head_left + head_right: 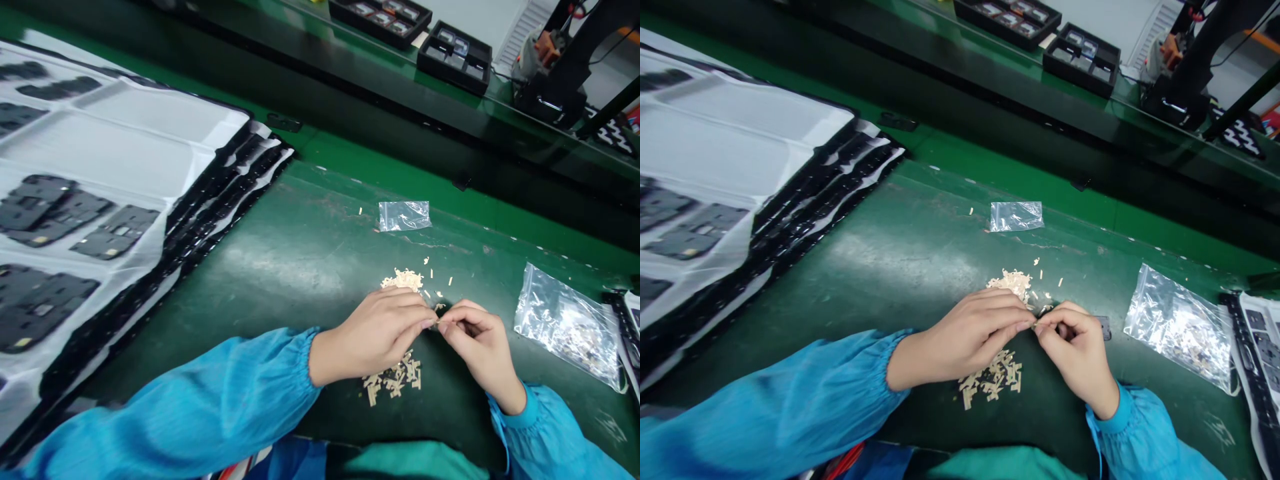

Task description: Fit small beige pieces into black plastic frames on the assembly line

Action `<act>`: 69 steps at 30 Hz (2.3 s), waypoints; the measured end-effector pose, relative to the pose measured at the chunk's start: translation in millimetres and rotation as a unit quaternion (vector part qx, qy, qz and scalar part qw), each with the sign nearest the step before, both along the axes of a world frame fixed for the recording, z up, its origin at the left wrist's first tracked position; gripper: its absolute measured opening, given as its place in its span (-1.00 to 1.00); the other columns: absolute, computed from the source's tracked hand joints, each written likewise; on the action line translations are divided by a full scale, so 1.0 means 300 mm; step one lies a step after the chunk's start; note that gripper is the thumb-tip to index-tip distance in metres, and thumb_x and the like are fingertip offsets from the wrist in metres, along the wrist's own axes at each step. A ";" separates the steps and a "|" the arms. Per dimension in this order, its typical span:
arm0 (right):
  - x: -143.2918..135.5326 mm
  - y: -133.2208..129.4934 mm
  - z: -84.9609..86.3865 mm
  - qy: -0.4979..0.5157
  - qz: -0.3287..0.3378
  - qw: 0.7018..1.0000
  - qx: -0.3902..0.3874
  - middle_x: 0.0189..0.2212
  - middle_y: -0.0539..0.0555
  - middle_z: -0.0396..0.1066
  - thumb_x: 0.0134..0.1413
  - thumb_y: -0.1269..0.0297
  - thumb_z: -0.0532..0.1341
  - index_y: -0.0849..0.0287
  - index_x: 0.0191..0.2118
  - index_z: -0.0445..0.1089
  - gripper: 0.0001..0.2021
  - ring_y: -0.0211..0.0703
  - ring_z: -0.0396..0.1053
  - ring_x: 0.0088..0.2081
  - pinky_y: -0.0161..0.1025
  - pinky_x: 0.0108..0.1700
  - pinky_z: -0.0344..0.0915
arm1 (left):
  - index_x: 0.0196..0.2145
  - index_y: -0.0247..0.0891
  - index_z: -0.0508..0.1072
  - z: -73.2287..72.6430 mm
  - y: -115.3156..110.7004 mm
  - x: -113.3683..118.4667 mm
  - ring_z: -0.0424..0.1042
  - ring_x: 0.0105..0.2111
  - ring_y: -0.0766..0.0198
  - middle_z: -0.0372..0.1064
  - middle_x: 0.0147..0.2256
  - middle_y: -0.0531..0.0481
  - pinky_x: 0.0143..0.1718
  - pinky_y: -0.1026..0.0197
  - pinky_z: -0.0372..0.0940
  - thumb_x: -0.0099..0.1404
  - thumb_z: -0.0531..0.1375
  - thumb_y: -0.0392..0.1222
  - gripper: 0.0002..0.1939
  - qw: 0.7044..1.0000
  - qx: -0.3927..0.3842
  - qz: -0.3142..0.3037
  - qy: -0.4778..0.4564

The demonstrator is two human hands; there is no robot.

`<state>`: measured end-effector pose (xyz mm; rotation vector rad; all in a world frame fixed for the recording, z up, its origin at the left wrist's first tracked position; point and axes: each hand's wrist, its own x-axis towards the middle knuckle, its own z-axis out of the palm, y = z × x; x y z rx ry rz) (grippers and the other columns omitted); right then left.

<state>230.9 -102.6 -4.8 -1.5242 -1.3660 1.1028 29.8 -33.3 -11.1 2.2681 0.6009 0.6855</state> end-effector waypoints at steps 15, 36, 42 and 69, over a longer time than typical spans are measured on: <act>-0.005 0.000 0.008 -0.024 0.011 0.999 0.028 -0.47 0.01 0.41 0.11 0.39 0.30 0.11 -0.41 0.58 -0.88 -0.23 0.20 -0.50 -0.27 -0.48 0.12 | -0.19 -0.24 0.52 0.013 0.006 -0.004 0.44 -0.30 0.19 0.48 -0.32 -0.05 -0.24 0.14 0.30 0.50 0.01 -0.29 -0.73 1.000 0.013 -0.014 0.020; -0.005 0.000 0.012 -0.005 0.016 1.000 -0.004 -0.46 -0.01 0.40 0.13 0.36 0.29 0.09 -0.41 0.55 -0.88 -0.22 0.23 -0.46 -0.28 -0.43 0.11 | -0.27 -0.24 0.59 0.065 0.036 -0.011 0.46 -0.33 0.24 0.54 -0.34 0.02 -0.26 0.20 0.30 0.36 0.12 -0.26 -0.78 0.984 -0.170 0.020 0.049; -0.007 0.001 0.020 -0.010 0.018 1.000 -0.009 -0.49 -0.03 0.36 0.12 0.36 0.28 0.11 -0.44 0.53 -0.87 -0.24 0.19 -0.49 -0.29 -0.46 0.07 | -0.37 -0.30 0.61 0.059 0.022 0.007 0.32 -0.49 0.33 0.46 -0.49 0.05 -0.46 0.30 0.18 0.20 0.20 -0.29 -0.83 0.914 -0.407 0.012 -0.001; -0.013 -0.010 0.008 -0.110 0.061 0.986 0.107 -0.44 -0.01 0.44 0.17 0.46 0.25 0.11 -0.33 0.56 -0.85 -0.24 0.31 -0.48 -0.28 -0.44 0.20 | -0.35 -0.27 0.55 0.048 0.019 -0.006 0.33 -0.44 0.35 0.40 -0.44 0.09 -0.39 0.29 0.18 0.21 0.18 -0.38 -0.86 0.982 -0.185 -0.024 0.020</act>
